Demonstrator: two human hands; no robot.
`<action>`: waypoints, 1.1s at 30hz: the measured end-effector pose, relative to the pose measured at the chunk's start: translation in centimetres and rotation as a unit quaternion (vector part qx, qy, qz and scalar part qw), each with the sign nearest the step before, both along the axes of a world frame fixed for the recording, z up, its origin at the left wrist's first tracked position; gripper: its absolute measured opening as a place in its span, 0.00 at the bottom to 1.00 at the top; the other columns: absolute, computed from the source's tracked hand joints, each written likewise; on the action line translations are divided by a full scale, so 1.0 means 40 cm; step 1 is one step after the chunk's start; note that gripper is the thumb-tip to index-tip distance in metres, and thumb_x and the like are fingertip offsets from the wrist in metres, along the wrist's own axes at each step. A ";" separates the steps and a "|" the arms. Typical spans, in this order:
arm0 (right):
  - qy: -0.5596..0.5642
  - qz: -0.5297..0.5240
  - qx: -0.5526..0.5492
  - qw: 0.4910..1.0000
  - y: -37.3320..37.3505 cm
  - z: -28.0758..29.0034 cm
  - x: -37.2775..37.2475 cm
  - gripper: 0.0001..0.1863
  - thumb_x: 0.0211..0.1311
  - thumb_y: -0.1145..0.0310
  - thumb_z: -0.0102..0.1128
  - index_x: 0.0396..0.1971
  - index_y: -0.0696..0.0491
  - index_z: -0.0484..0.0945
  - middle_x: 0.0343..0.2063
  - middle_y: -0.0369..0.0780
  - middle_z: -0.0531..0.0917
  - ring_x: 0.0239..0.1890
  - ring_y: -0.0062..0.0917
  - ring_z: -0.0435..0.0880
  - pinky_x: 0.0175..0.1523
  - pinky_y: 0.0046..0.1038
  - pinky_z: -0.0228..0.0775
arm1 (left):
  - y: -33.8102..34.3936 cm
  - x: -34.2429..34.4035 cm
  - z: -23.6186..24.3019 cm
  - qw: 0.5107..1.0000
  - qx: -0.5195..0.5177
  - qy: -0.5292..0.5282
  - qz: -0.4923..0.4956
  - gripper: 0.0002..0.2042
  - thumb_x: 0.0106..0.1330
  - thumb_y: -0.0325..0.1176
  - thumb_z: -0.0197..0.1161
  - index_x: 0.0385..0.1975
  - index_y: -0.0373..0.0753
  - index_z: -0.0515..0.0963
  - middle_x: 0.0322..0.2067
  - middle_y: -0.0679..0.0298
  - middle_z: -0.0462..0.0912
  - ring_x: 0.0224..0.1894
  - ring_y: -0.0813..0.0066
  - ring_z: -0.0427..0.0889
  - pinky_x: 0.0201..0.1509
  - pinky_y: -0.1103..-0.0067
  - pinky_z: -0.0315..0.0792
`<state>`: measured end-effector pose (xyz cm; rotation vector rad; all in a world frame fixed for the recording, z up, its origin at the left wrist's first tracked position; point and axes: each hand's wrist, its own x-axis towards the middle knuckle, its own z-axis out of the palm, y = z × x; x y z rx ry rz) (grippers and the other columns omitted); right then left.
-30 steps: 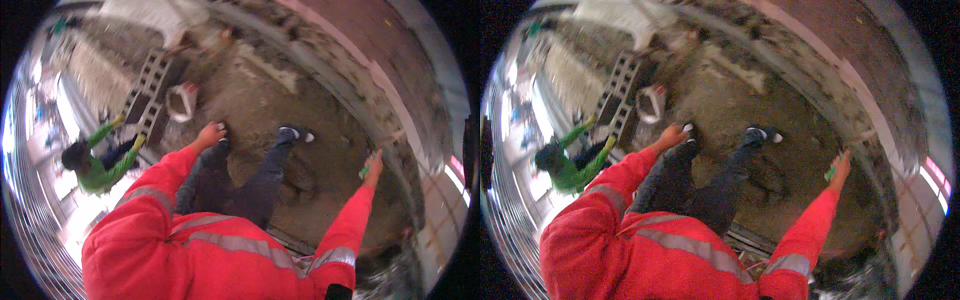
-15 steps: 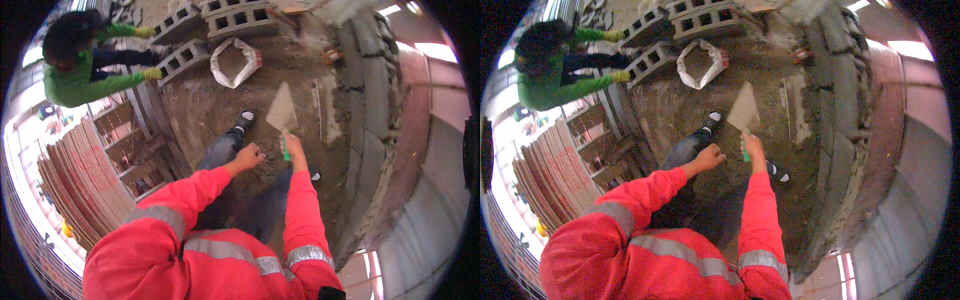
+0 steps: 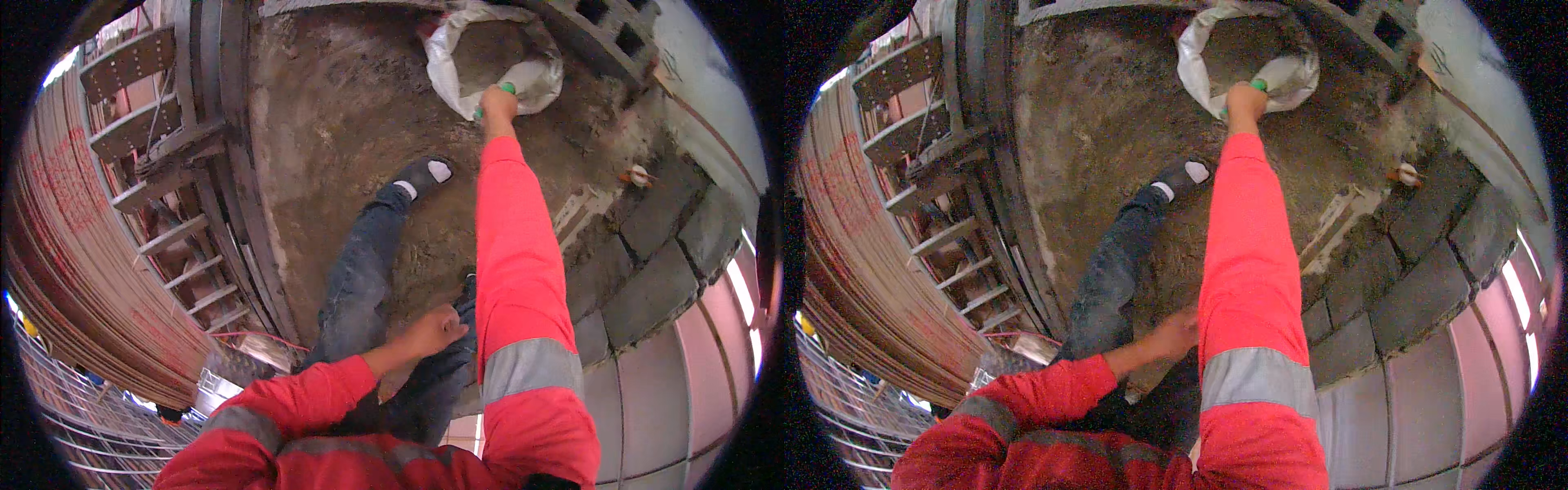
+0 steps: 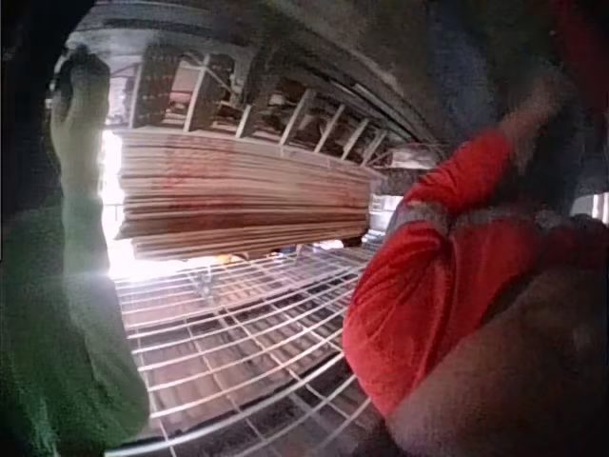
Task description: The person scoops cement from a pile on the floor using a trowel and applies it to the gaps between blocks on a low wall. They also open a cement bag, scoop cement from it, and continue applying the mixture to the wall.
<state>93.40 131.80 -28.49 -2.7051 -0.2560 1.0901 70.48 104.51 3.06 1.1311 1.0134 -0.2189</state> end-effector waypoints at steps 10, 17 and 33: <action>0.194 -0.105 0.190 0.957 0.003 -0.059 -0.204 0.13 0.57 0.64 0.52 0.24 0.61 0.68 0.15 0.41 0.74 0.11 0.29 0.74 0.16 0.31 0.66 | 0.097 0.010 0.034 0.988 -0.126 0.022 0.083 0.11 0.60 0.36 0.60 0.29 0.34 0.70 0.29 0.56 0.72 0.31 0.59 0.75 0.37 0.71 0.68; 0.416 -0.313 0.305 0.798 0.018 -0.023 -0.138 0.07 0.62 0.68 0.52 0.28 0.53 0.65 0.17 0.34 0.69 0.15 0.18 0.66 0.18 0.23 0.59 | 0.090 0.017 0.028 0.994 -0.096 0.037 0.033 0.08 0.59 0.32 0.61 0.31 0.34 0.72 0.29 0.55 0.74 0.33 0.59 0.76 0.37 0.71 0.69; 0.449 -0.333 0.347 0.753 -0.253 0.382 0.019 0.08 0.61 0.64 0.55 0.31 0.50 0.66 0.19 0.32 0.69 0.14 0.15 0.66 0.17 0.22 0.61 | 0.037 0.067 -0.029 0.987 0.044 -0.032 -0.150 0.11 0.56 0.34 0.59 0.37 0.36 0.76 0.30 0.52 0.74 0.34 0.55 0.75 0.39 0.69 0.69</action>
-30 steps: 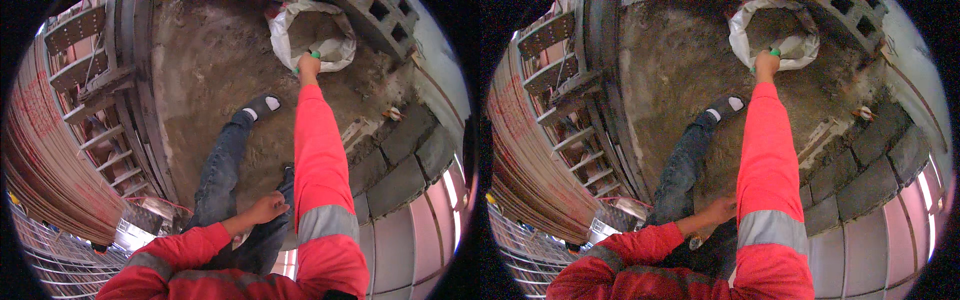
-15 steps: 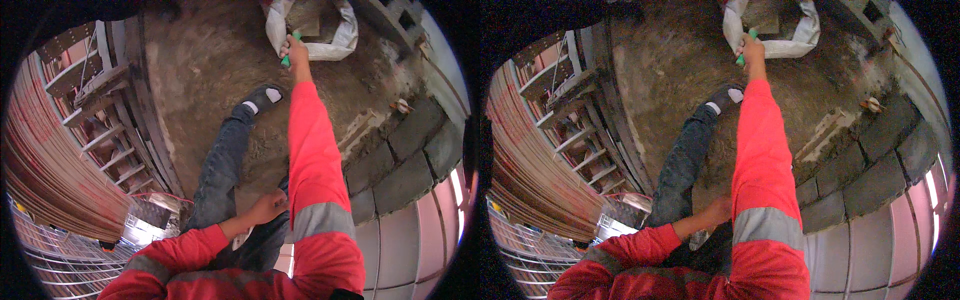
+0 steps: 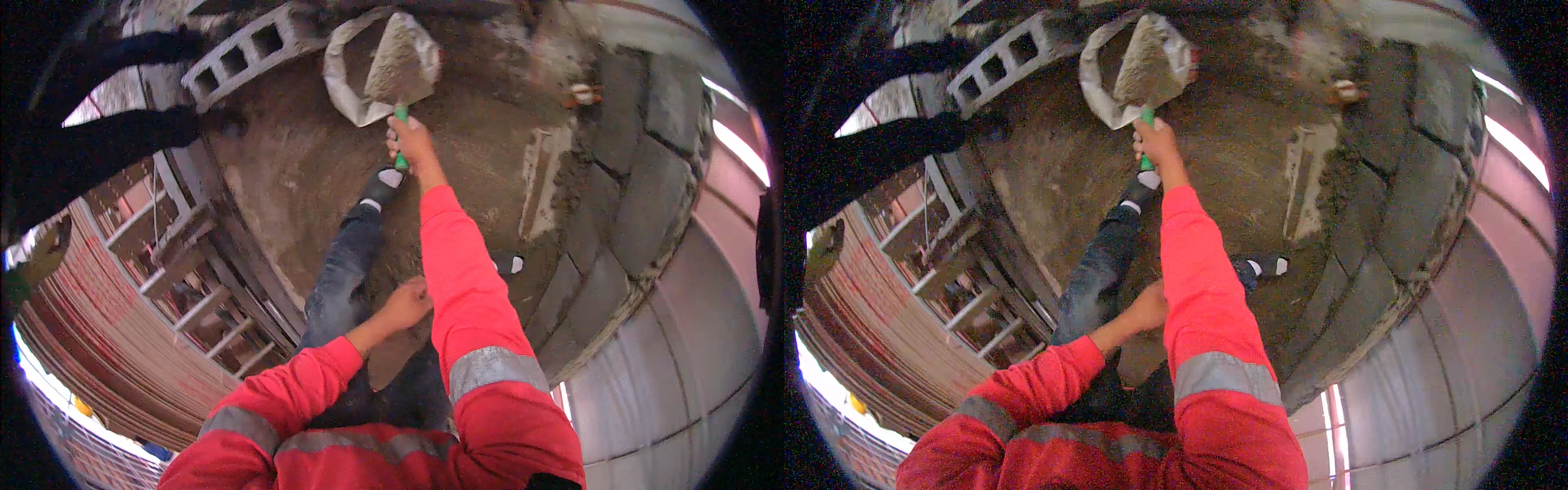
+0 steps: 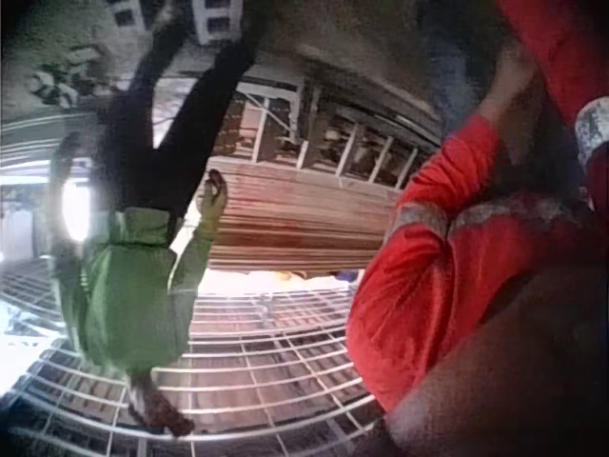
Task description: The person scoops cement from a pile on the floor using a trowel and applies it to the gaps between blocks on a low wall. They also open a cement bag, scoop cement from it, and continue applying the mixture to the wall.
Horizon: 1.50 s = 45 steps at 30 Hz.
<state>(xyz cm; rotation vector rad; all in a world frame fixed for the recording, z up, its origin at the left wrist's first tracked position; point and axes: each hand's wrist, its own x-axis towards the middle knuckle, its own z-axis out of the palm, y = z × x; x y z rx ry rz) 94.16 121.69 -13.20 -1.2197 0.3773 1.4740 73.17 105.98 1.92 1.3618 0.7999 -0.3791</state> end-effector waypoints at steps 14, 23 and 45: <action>-0.096 -0.142 0.019 0.985 -0.766 0.536 0.132 0.10 0.62 0.63 0.54 0.30 0.51 0.65 0.17 0.31 0.68 0.13 0.15 0.65 0.17 0.23 0.60 | 0.069 0.166 0.132 0.951 0.133 0.095 -0.262 0.15 0.60 0.40 0.61 0.25 0.32 0.74 0.24 0.57 0.73 0.29 0.65 0.73 0.36 0.71 0.68; -0.102 -0.384 -0.052 0.916 -1.566 0.810 -0.227 0.11 0.63 0.61 0.53 0.28 0.50 0.65 0.16 0.30 0.67 0.13 0.16 0.65 0.17 0.24 0.60 | 0.063 0.309 0.251 0.773 0.370 -0.068 -0.511 0.17 0.59 0.41 0.62 0.22 0.31 0.72 0.27 0.48 0.73 0.33 0.47 0.73 0.36 0.62 0.66; -0.127 -0.882 -0.139 0.432 -2.690 0.885 -0.734 0.08 0.60 0.63 0.55 0.29 0.49 0.67 0.16 0.31 0.69 0.13 0.17 0.66 0.18 0.25 0.61 | -0.855 0.690 0.422 0.679 0.175 -0.065 -0.710 0.16 0.58 0.42 0.62 0.30 0.33 0.75 0.31 0.46 0.78 0.35 0.51 0.77 0.37 0.62 0.69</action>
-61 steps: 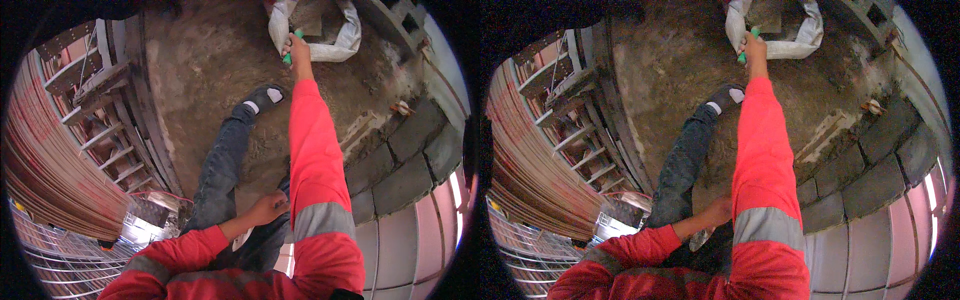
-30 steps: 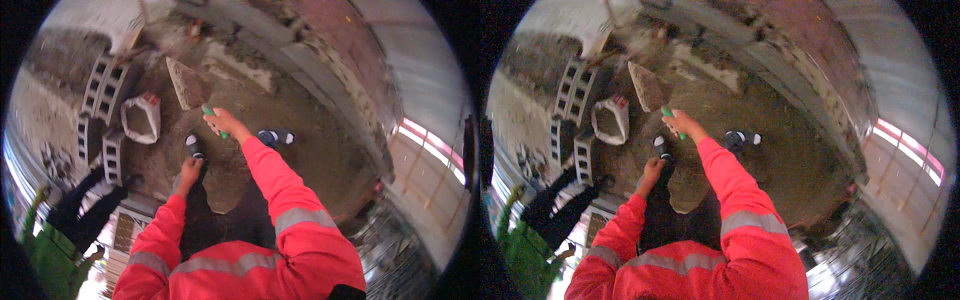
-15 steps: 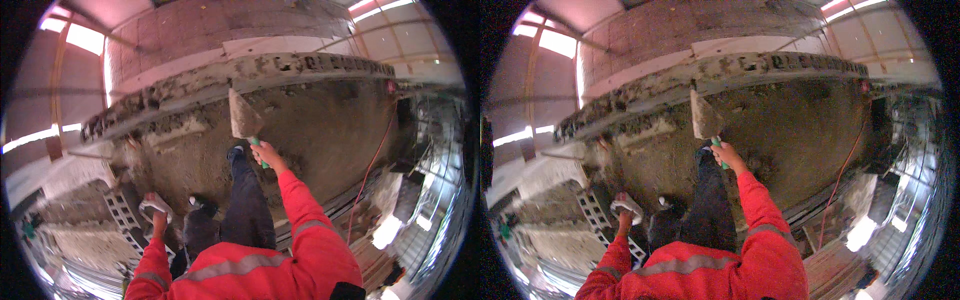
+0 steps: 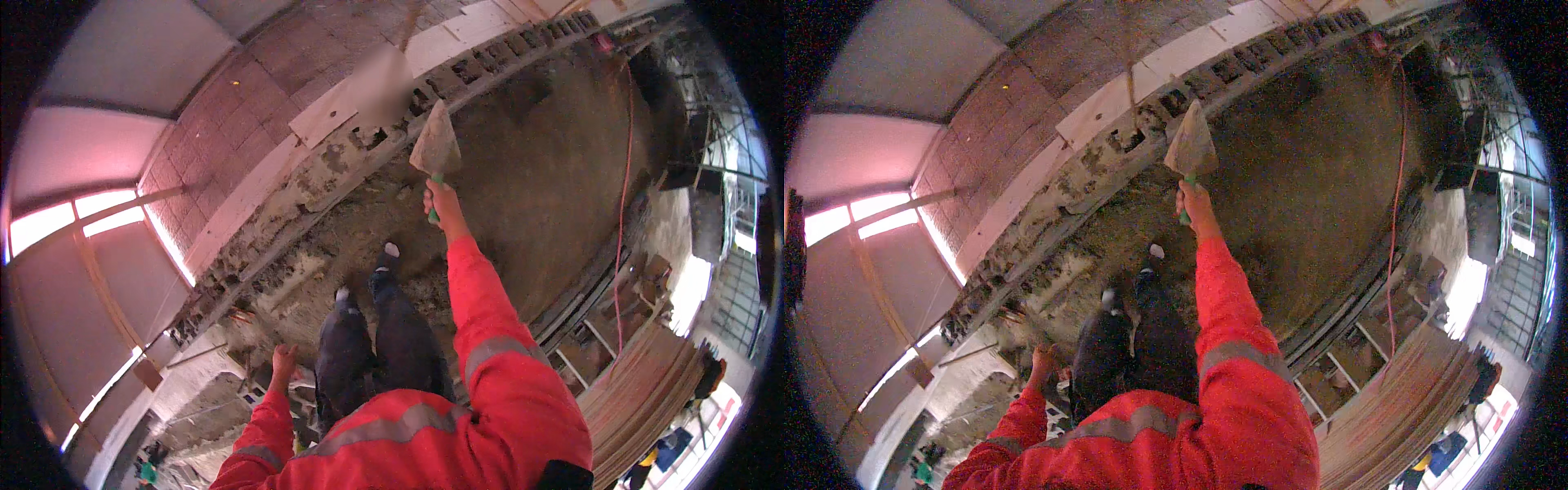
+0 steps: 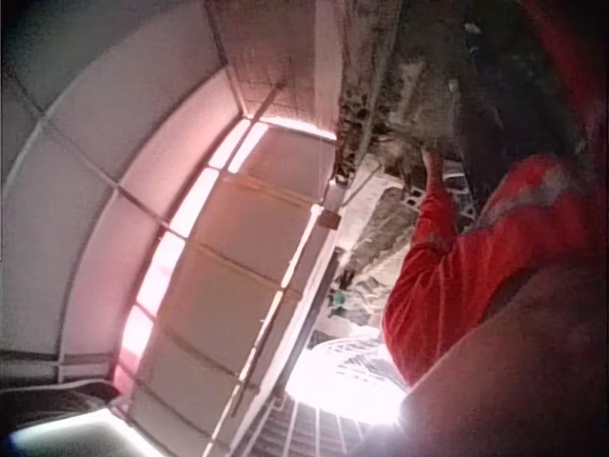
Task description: The person scoops cement from a pile on the floor using a trowel and applies it to the gaps between blocks on a low wall. They also open a cement bag, scoop cement from it, and continue applying the mixture to the wall.
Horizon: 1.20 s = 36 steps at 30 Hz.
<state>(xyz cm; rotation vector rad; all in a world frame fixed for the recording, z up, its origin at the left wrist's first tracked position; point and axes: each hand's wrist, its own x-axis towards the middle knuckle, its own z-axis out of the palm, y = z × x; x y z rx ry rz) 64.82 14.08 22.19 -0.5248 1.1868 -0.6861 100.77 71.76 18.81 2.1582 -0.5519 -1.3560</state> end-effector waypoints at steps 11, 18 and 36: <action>0.315 -0.121 -0.232 0.912 -0.460 -0.389 0.237 0.07 0.57 0.64 0.54 0.28 0.51 0.70 0.18 0.36 0.72 0.19 0.25 0.72 0.23 0.32 0.65 | -0.383 0.168 0.122 0.929 0.230 -0.139 -0.254 0.14 0.55 0.40 0.64 0.28 0.33 0.77 0.31 0.46 0.79 0.35 0.49 0.78 0.39 0.66 0.72; 0.587 -0.064 -0.087 0.803 -0.558 -0.287 0.344 0.13 0.57 0.62 0.53 0.34 0.57 0.74 0.26 0.44 0.80 0.31 0.36 0.80 0.34 0.35 0.70 | -0.559 0.354 0.123 0.856 0.036 -0.210 -0.471 0.10 0.59 0.37 0.60 0.32 0.36 0.79 0.30 0.50 0.81 0.32 0.51 0.79 0.37 0.66 0.72; 0.408 -0.237 -0.047 0.880 -0.365 -0.127 0.442 0.28 0.61 0.66 0.52 0.55 0.70 0.60 0.46 0.61 0.74 0.43 0.50 0.78 0.49 0.40 0.71 | -0.753 0.190 0.166 0.902 0.037 -0.192 -0.384 0.11 0.58 0.38 0.62 0.23 0.36 0.76 0.26 0.52 0.77 0.31 0.53 0.75 0.35 0.66 0.69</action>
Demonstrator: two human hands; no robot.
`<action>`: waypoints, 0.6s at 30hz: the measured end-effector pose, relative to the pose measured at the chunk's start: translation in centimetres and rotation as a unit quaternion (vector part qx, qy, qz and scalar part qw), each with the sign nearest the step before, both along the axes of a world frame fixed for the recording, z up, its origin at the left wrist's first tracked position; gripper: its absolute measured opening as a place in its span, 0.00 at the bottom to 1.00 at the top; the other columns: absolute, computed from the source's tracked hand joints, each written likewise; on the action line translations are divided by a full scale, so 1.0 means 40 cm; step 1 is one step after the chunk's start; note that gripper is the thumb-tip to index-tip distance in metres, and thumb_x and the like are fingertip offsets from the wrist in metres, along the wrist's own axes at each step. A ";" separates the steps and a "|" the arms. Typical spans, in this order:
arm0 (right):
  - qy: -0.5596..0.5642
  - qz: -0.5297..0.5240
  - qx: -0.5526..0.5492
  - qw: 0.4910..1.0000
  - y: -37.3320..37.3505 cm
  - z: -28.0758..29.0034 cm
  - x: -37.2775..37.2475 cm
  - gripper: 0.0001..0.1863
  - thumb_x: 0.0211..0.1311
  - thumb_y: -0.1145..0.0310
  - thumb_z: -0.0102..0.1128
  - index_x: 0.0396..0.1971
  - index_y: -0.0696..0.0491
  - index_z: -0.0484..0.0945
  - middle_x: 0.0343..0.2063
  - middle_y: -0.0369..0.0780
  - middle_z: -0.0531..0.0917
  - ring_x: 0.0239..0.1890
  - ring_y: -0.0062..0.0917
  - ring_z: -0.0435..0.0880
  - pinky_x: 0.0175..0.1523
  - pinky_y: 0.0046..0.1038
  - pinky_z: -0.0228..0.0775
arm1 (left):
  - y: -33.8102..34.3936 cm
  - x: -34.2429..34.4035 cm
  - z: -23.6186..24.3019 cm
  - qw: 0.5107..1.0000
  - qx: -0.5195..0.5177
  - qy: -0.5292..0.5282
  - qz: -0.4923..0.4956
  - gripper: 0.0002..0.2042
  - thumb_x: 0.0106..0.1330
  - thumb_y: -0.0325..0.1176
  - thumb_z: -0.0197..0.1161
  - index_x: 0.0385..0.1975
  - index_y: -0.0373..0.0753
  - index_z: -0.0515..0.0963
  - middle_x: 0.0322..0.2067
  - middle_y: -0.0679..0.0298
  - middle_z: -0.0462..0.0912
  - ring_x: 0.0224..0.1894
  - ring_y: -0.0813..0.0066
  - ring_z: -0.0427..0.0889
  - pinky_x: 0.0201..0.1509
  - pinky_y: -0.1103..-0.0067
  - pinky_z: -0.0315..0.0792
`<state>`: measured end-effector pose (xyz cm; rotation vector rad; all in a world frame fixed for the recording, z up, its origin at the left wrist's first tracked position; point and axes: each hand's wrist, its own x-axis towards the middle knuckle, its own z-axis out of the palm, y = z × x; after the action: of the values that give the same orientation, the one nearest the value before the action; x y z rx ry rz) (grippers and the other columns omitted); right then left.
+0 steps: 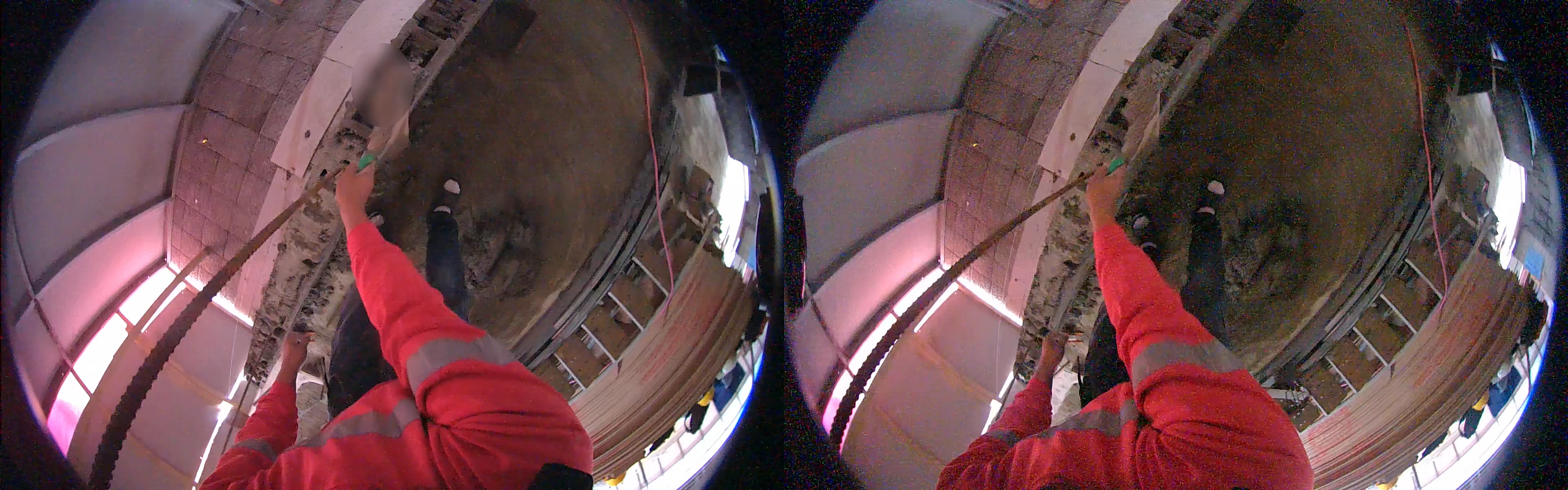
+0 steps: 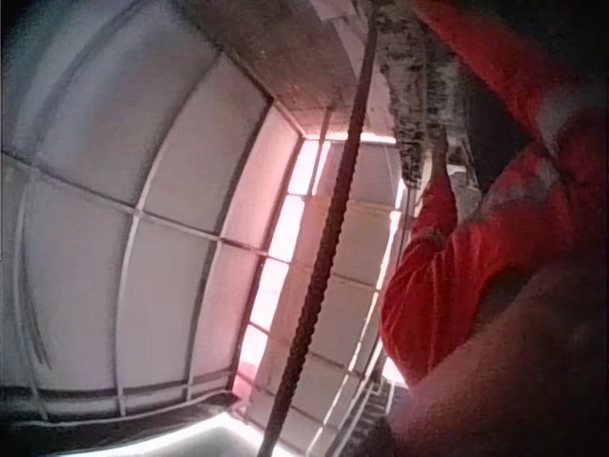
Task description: The person scoops cement from a pile on the floor using a trowel and applies it to the gaps between blocks on a low wall. They also open a cement bag, scoop cement from it, and continue applying the mixture to the wall.
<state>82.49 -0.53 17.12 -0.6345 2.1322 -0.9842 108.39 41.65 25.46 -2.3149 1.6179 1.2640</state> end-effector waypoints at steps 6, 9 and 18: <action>-0.154 0.040 0.075 0.984 0.086 0.056 0.020 0.29 0.62 0.67 0.50 0.56 0.73 0.56 0.52 0.62 0.69 0.55 0.49 0.69 0.59 0.38 0.61 | 0.026 -0.144 0.028 0.998 0.022 0.058 -0.024 0.09 0.58 0.37 0.63 0.26 0.37 0.78 0.30 0.53 0.79 0.35 0.55 0.78 0.39 0.68 0.70; -0.112 0.082 0.063 0.988 0.078 0.120 -0.009 0.28 0.63 0.67 0.49 0.55 0.72 0.57 0.51 0.63 0.69 0.54 0.52 0.69 0.58 0.39 0.62 | 0.044 -0.220 0.033 0.995 0.100 -0.014 -0.006 0.11 0.56 0.38 0.64 0.27 0.35 0.77 0.30 0.51 0.79 0.36 0.54 0.78 0.41 0.67 0.71; -0.133 0.085 0.082 0.984 0.018 0.116 -0.204 0.28 0.62 0.66 0.50 0.56 0.69 0.59 0.50 0.61 0.70 0.53 0.51 0.70 0.58 0.39 0.62 | -0.032 -0.428 0.058 0.999 0.040 0.015 0.019 0.10 0.56 0.37 0.62 0.29 0.36 0.77 0.30 0.51 0.78 0.37 0.53 0.78 0.41 0.66 0.71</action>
<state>74.35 0.17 21.77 -0.5603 1.8676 -0.7470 91.25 40.36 27.80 -2.3008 1.5085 1.3529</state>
